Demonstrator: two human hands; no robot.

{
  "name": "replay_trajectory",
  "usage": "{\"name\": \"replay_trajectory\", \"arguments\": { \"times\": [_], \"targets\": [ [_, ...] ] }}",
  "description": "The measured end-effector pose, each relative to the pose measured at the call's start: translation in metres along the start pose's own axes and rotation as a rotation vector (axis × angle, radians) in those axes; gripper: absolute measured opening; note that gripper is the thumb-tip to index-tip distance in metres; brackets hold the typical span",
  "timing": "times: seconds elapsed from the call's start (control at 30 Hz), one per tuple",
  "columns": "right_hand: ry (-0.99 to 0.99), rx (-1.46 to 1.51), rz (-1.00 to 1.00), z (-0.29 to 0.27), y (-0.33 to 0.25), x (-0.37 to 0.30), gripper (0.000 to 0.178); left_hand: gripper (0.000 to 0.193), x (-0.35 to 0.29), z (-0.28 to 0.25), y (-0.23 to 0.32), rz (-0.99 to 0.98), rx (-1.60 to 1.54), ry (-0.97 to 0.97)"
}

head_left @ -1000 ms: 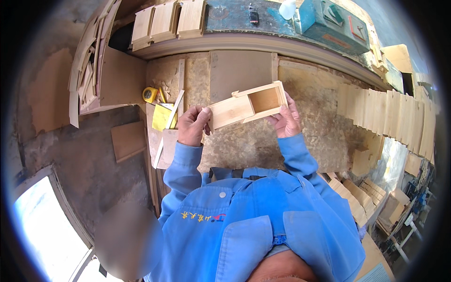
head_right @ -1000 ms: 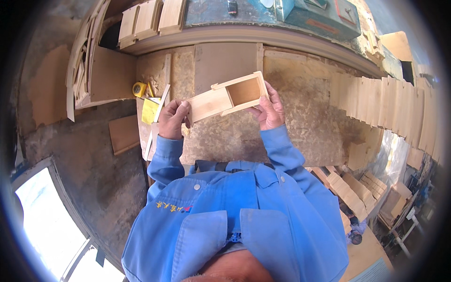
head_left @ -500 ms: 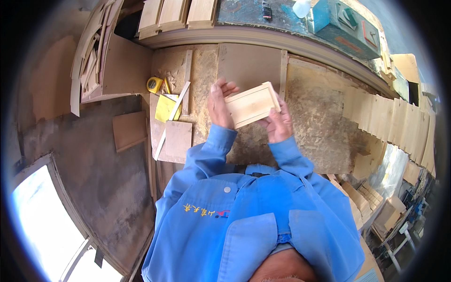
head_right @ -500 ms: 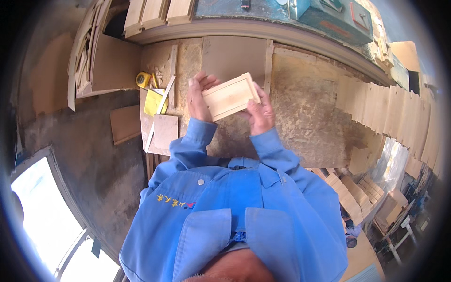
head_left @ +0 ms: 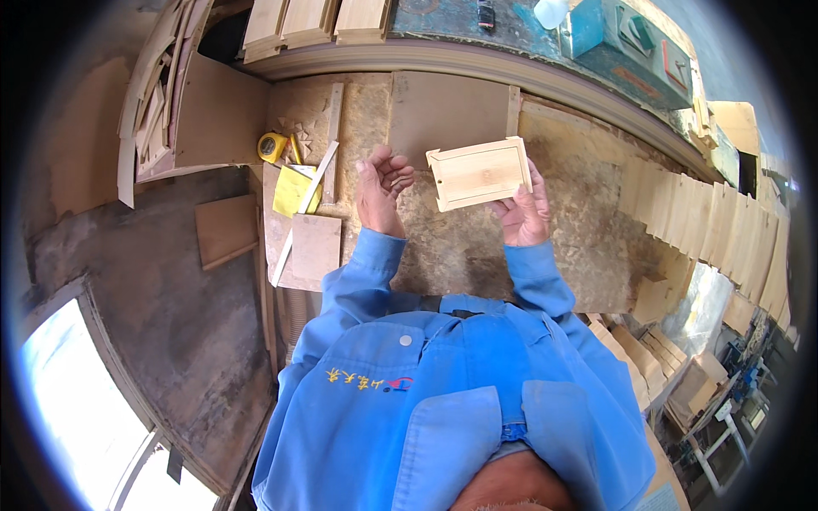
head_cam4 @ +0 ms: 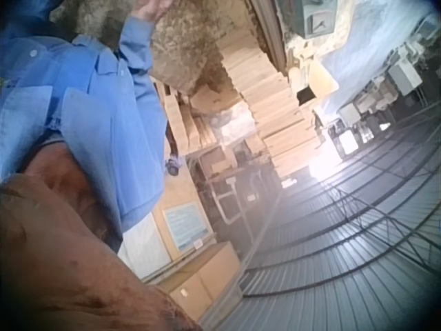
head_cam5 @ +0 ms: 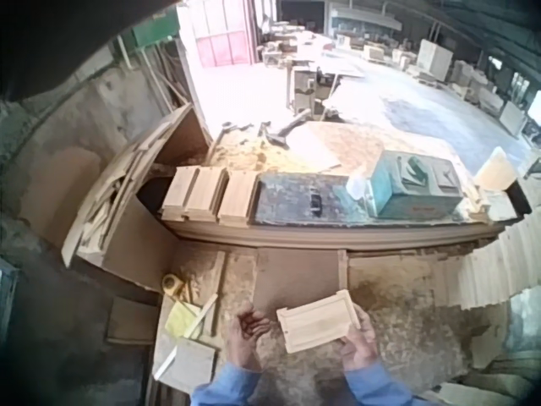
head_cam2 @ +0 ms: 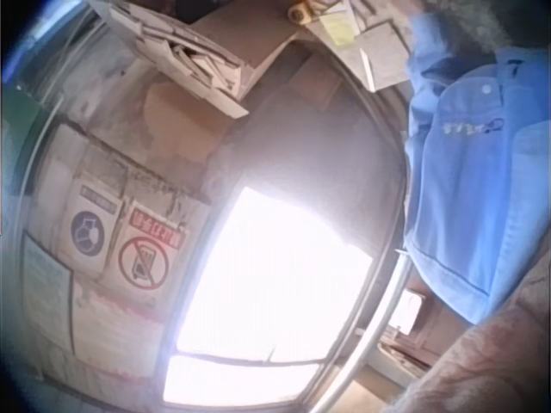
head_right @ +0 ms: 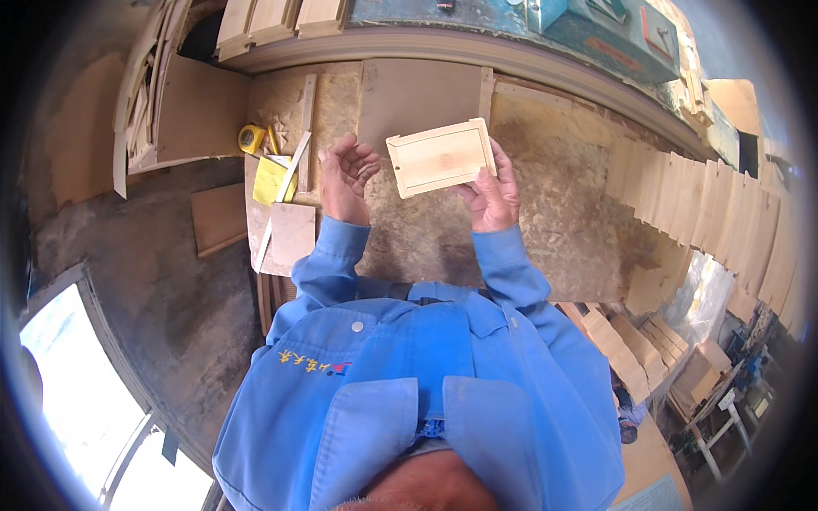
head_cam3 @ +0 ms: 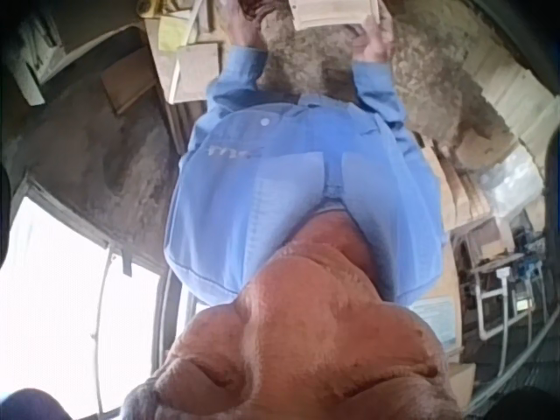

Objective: The person assembles small wooden boxes by hand, fitting pre-cut panels together and stacking the finished units. They repeatedly pick up panels, align edges, and press the pieces into place, then place completed boxes onto a growing stack.

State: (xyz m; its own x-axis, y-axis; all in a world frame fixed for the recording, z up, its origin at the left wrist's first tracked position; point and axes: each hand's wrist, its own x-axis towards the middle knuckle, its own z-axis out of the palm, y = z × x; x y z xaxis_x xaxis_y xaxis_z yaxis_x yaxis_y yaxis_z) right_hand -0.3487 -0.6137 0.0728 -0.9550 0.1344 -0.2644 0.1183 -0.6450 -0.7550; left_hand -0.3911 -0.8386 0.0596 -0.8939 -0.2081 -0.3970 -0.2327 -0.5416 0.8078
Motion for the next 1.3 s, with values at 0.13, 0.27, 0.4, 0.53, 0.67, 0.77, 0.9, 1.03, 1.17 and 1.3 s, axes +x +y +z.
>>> {"name": "replay_trajectory", "arguments": {
  "times": [0.13,0.27,0.4,0.53,0.67,0.77,0.9,1.03,1.17,1.3],
  "targets": [
    [-0.001,-0.011,-0.005,0.000,0.002,0.000,0.061,0.047,-0.009,-0.003,0.000,0.005,0.212,-0.032],
    [0.014,-0.033,-0.021,0.005,0.000,0.001,0.060,0.046,-0.018,-0.001,0.000,-0.035,0.232,-0.099],
    [0.055,-0.315,-0.235,0.021,-0.017,-0.006,0.055,0.054,-0.021,0.001,-0.005,-0.284,-0.115,-0.149],
    [-0.167,-1.142,-0.463,0.038,-0.033,-0.024,0.049,0.061,-0.039,-0.004,-0.019,-0.301,-0.037,-0.169],
    [-0.080,-1.044,-0.399,0.042,-0.018,-0.022,0.050,0.055,-0.042,-0.028,-0.024,-0.112,0.295,0.061],
    [-0.045,-0.787,-0.340,0.029,-0.012,-0.027,0.052,0.058,-0.049,-0.046,-0.026,-0.244,0.126,0.111],
    [-0.076,-0.605,-0.228,0.010,-0.007,-0.023,0.058,0.050,-0.044,-0.055,-0.024,-0.244,0.245,-0.036],
    [-0.006,-0.305,-0.065,-0.005,-0.001,-0.010,0.064,0.036,-0.049,-0.054,-0.003,-0.240,0.372,-0.089],
    [0.078,-0.044,0.026,-0.028,-0.007,0.000,0.066,0.029,-0.058,-0.057,0.050,-0.096,0.256,-0.021],
    [0.123,-0.053,0.049,-0.046,-0.013,0.008,0.065,0.026,-0.051,-0.078,0.150,0.228,0.287,0.144]
  ]
}}
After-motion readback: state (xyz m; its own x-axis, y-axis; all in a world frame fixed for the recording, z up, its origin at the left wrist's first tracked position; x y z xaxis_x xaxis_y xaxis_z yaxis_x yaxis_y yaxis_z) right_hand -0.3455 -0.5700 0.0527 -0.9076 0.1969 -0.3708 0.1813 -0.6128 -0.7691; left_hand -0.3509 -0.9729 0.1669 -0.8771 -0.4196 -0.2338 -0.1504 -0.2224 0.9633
